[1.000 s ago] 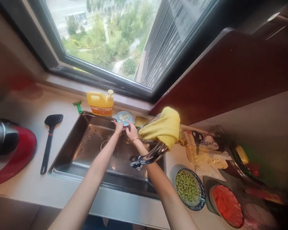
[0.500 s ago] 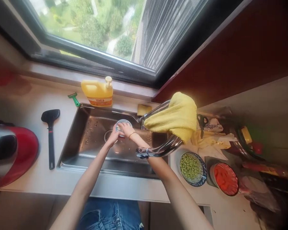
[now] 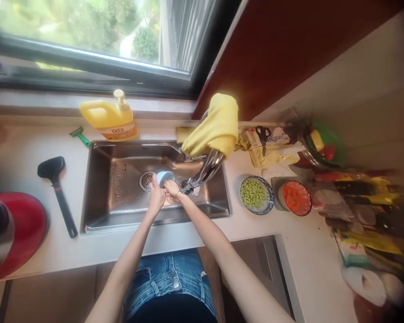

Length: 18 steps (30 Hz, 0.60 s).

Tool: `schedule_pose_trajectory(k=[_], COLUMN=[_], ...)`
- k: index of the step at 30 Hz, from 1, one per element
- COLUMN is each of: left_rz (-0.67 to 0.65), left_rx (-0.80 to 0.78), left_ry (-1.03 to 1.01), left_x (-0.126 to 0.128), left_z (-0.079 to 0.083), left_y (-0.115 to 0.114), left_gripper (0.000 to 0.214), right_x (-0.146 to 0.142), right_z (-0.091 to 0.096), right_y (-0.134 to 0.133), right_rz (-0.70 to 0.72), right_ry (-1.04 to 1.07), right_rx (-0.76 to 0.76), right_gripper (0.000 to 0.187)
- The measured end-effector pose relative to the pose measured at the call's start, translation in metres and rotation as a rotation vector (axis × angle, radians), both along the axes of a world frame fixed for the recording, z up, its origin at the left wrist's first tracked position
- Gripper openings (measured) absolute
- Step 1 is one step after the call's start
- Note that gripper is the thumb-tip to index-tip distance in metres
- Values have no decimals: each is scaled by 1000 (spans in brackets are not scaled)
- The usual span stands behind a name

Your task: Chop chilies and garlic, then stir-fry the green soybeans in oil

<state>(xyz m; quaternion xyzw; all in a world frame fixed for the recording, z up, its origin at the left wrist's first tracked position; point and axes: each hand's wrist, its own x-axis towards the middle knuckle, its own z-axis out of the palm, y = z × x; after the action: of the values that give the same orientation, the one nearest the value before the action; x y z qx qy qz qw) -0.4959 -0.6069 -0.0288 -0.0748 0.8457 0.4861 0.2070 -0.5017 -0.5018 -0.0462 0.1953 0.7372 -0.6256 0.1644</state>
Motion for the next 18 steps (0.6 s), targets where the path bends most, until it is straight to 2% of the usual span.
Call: schedule_pose_trajectory(k=[3,5,8,11,13,15,18], left_rz=[-59,-84,-93,-64,-80,-97,-106], left_rx=[-269,-412,-525,-583,-609,-610,-470], left_ry=[215,351,513,592,592,509,288], left_x=[-8,-16,-28,-32,-29,-22,-5], left_z=[6,7,5,-1,-6,-12,-22], left_y=[-15,-33,-66,-96,-107,-110,-98], left_gripper=[76,69,56,49,52,64,88], right_x=[11,18,30,42,51,59,67], right_z=[1,3,6,9,12,16,22], right_y=[1,3,3,0,-1,-2,-7], right_rz=[-96,-158,-233,-298,-282,-226,-165], right_ry=[-48,-72,-109,-136,-152,-165,-180], right_rx=[-118,-135,-32,156,296,395,440], right_gripper=[28,25,18,12,14,18,23])
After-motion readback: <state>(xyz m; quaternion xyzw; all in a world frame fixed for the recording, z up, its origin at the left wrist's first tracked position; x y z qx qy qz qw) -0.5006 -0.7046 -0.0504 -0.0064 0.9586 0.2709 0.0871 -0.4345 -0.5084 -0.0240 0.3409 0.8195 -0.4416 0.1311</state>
